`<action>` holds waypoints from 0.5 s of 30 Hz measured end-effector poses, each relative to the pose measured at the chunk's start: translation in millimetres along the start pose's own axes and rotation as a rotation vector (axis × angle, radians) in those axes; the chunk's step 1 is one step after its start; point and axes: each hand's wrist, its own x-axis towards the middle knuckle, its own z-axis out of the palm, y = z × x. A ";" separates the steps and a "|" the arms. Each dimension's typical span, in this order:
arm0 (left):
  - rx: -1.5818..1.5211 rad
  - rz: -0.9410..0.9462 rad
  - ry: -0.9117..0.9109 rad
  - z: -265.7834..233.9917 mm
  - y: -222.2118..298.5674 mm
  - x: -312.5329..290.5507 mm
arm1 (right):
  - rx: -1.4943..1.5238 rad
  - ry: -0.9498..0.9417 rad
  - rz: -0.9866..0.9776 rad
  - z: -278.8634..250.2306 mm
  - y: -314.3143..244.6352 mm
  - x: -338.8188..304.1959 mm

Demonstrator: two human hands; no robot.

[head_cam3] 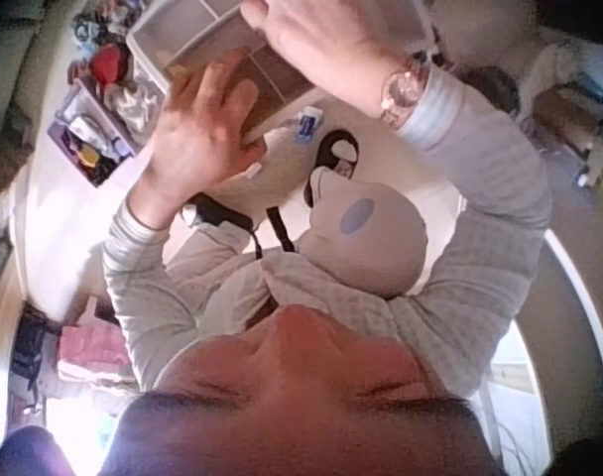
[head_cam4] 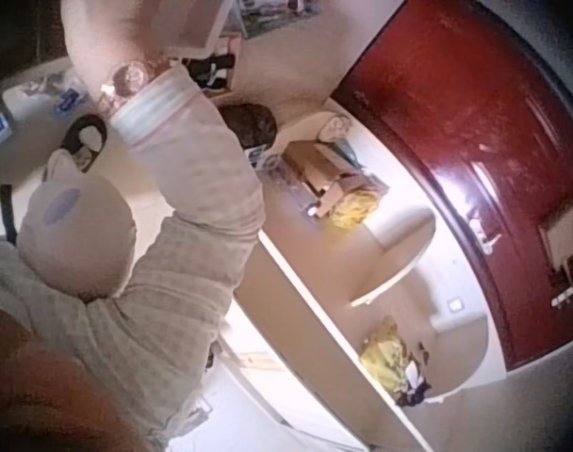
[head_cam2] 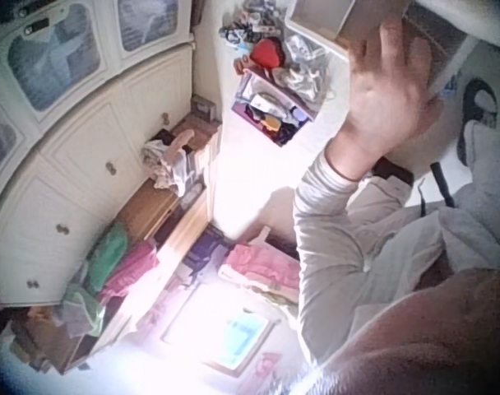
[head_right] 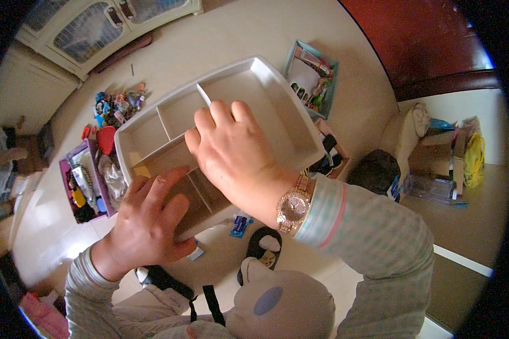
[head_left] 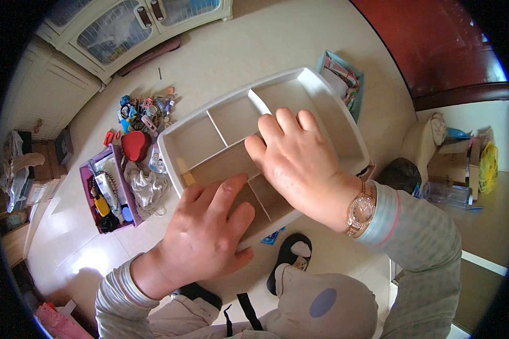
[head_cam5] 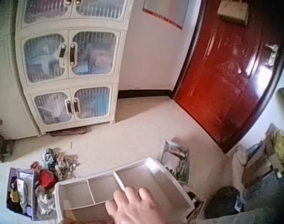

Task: The person wipes the interior compartments of a white plastic organizer with a white cloth, rotating the organizer to reach different sections and the underside. The person continues wiping until the organizer appears clean.

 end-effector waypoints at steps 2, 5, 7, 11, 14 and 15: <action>0.014 -0.004 0.003 0.9 1.5 0.8 | -0.007 -0.056 -0.007 -6.4 1.9 -0.7; 0.022 -0.011 0.001 1.0 0.4 0.6 | 0.066 -0.067 0.053 -29.0 10.1 -3.2; 0.019 -0.008 0.023 1.8 0.3 -0.3 | 0.066 -0.035 0.060 -52.2 26.1 -7.6; 0.009 0.000 0.091 6.4 -0.5 0.2 | 0.333 -0.044 0.180 -92.7 65.8 -20.7; 0.013 -0.001 0.094 8.3 -1.1 -0.1 | 0.544 -0.089 0.207 -96.1 70.5 -30.4; 0.018 -0.001 0.092 8.4 -1.4 -0.3 | 0.608 -0.116 0.231 -93.5 66.9 -32.0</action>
